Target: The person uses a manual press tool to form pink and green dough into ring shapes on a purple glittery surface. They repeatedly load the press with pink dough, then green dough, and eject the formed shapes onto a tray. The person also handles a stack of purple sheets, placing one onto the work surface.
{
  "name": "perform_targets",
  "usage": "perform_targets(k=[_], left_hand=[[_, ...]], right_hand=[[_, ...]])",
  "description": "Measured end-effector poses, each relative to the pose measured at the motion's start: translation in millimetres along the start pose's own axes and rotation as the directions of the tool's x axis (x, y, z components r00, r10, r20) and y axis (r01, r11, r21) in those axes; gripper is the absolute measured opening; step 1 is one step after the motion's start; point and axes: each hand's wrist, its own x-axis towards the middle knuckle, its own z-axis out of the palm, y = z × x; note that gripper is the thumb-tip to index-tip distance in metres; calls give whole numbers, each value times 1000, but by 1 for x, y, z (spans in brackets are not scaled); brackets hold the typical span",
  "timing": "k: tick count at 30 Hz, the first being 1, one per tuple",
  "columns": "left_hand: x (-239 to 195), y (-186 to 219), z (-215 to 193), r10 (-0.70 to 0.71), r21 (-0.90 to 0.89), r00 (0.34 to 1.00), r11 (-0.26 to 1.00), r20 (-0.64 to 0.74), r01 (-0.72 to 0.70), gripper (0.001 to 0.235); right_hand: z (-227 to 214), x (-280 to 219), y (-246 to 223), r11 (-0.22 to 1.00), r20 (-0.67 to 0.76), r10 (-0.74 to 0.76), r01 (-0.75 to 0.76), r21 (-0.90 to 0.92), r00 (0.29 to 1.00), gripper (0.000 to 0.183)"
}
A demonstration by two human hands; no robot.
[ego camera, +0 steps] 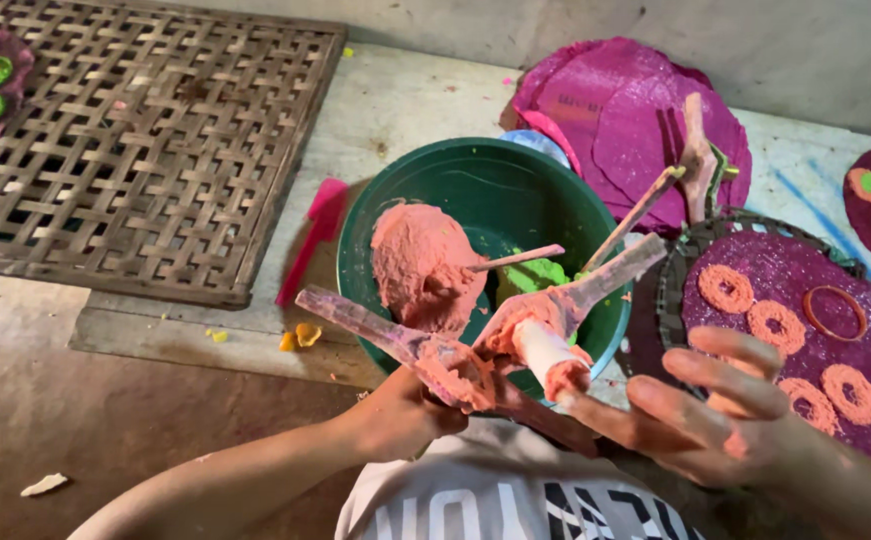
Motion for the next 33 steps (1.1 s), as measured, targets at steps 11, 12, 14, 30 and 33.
perform_targets(k=[11,12,14,30,33], left_hand=[[-7,6,0,59,77,998,995,-26,-57,36],[-8,7,-1,-2,46,999,999,-39,4,38],[-11,8,-1,38,4,999,999,-18,-38,38],[-13,-12,-10,-5,16,994,1000,-109,7,41],[-17,-4,-13,-60,-54,993,997,-101,55,39]], right_hand=[[2,6,2,989,-3,-45,45,144,999,19],[1,8,-2,997,-11,-40,41,67,999,21],[0,11,-7,1000,-5,-5,5,24,1000,26],[28,23,-8,989,-124,-8,-10,-147,992,28],[23,26,-3,1000,-72,2,-3,-7,997,30]])
